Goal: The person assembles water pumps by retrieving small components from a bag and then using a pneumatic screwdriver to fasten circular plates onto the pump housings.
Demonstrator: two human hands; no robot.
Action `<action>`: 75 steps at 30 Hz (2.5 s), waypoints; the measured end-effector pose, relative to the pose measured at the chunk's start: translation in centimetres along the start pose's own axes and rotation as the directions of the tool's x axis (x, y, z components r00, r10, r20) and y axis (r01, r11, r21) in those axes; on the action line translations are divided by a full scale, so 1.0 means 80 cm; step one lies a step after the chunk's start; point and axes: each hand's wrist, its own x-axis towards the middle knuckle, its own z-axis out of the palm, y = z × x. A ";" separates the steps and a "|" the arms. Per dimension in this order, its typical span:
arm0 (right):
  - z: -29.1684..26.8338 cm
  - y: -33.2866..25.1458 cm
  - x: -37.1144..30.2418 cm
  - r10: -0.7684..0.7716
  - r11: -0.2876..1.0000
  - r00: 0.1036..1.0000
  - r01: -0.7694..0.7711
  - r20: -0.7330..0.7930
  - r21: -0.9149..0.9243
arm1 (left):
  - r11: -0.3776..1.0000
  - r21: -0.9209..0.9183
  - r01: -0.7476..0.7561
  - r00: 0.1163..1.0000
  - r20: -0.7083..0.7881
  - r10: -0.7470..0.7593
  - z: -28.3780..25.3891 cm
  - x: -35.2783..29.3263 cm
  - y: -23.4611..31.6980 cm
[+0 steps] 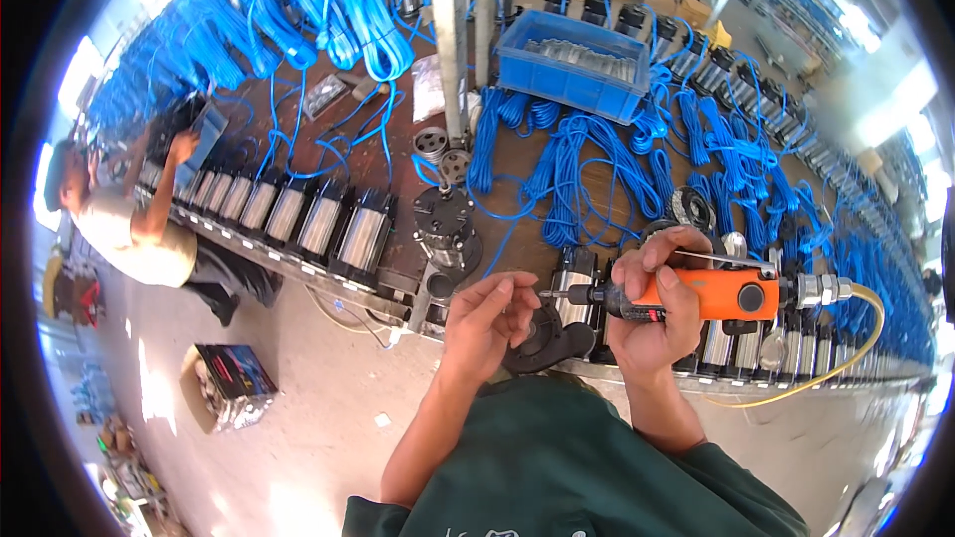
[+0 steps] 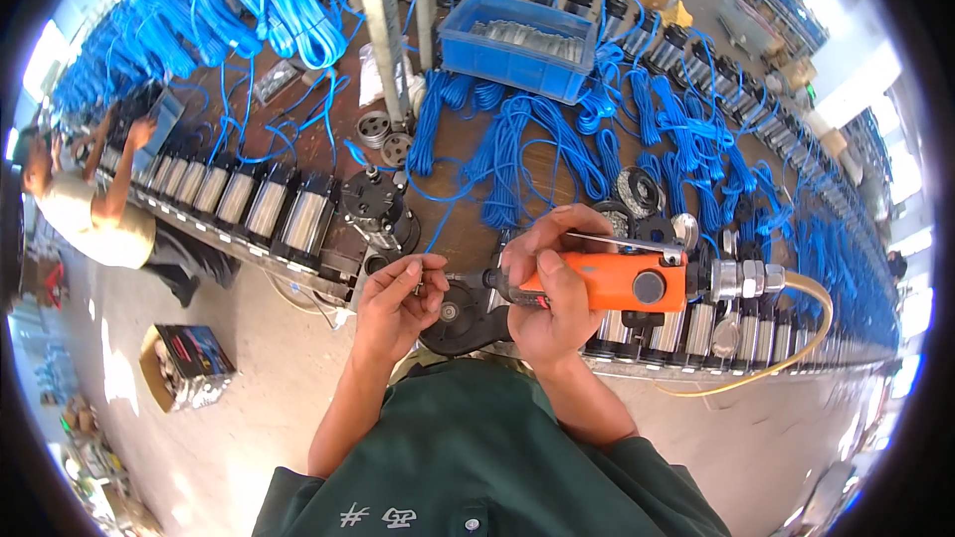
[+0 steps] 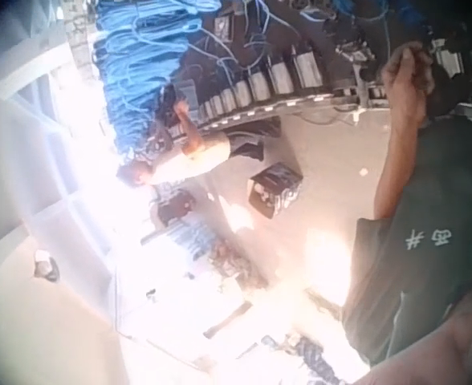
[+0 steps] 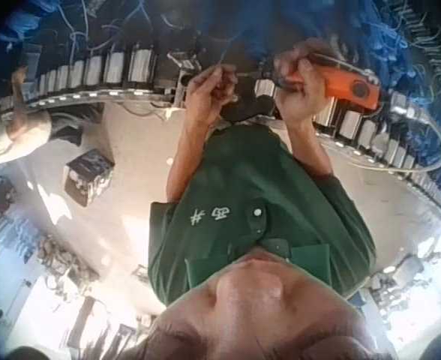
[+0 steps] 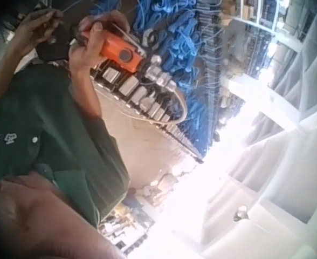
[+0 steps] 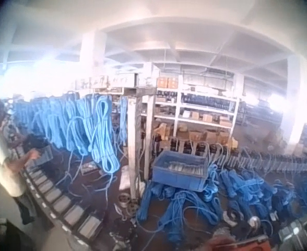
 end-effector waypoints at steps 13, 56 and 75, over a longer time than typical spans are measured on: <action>0.033 0.027 -0.009 0.111 0.991 0.994 -0.110 -0.005 0.077 | 0.377 0.849 -0.371 0.842 0.136 0.522 -0.020 -0.024 0.020; -0.047 0.087 -0.032 0.425 0.829 0.895 -0.326 0.133 -0.454 | 0.060 0.974 -0.217 0.940 0.191 0.282 -0.081 -0.038 -0.045; -0.053 0.098 -0.037 0.392 0.827 0.912 -0.294 0.117 -0.479 | 0.055 0.946 -0.320 0.857 0.264 0.443 -0.097 -0.029 -0.066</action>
